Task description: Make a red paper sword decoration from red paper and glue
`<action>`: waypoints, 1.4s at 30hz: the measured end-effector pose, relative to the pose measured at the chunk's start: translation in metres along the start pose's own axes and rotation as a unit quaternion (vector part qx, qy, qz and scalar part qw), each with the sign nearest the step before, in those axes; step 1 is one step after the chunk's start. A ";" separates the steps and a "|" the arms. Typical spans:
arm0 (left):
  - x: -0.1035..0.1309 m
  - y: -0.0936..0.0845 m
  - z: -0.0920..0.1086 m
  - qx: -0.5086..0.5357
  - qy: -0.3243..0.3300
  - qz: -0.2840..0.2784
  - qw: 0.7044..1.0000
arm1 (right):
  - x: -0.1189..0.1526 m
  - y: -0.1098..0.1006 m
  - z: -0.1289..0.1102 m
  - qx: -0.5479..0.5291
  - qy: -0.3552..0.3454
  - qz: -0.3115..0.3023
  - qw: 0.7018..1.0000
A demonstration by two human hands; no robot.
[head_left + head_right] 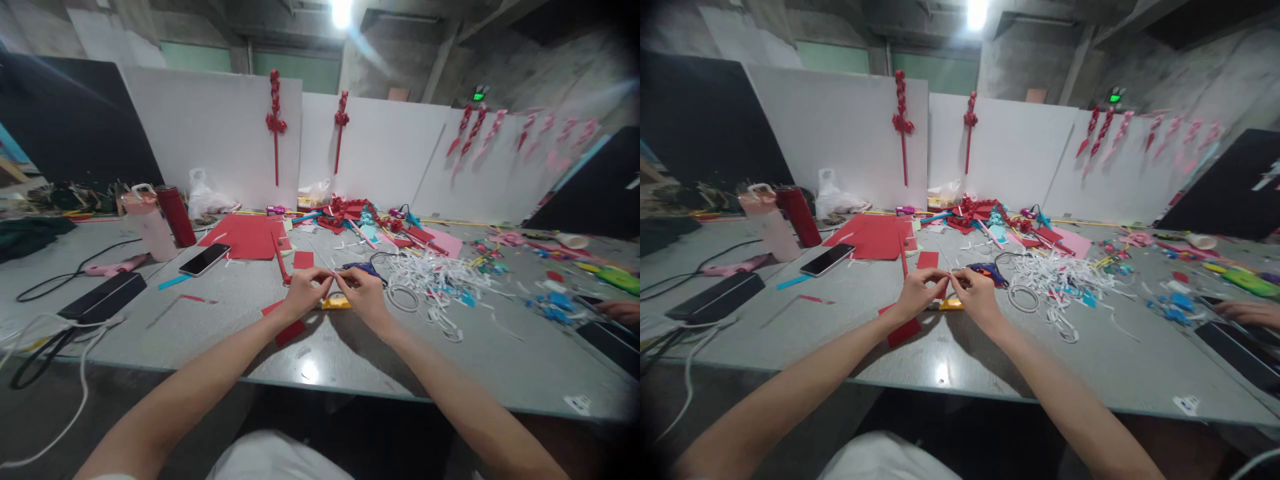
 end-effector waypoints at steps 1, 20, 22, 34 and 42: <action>0.000 0.000 0.000 0.003 0.002 0.000 1.000 | 0.000 0.000 0.000 -0.001 -0.003 0.001 1.000; 0.001 0.004 -0.011 0.109 -0.069 -0.014 0.992 | -0.002 -0.004 -0.008 -0.011 0.000 0.015 1.000; 0.001 0.004 -0.011 0.116 -0.067 -0.012 0.991 | -0.002 -0.003 -0.007 -0.009 0.002 0.017 1.000; 0.003 0.001 -0.006 0.103 -0.032 -0.020 0.994 | 0.001 0.001 -0.002 -0.012 -0.005 0.010 1.000; 0.003 0.001 -0.005 0.104 -0.051 -0.021 0.993 | 0.001 0.002 -0.001 -0.016 0.002 0.007 1.000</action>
Point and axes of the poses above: each hand's wrist, its own x-axis away from the middle knuckle, its own y-axis out of the palm, z = x × y, the point moved 1 cm from there along -x, towards the middle knuckle
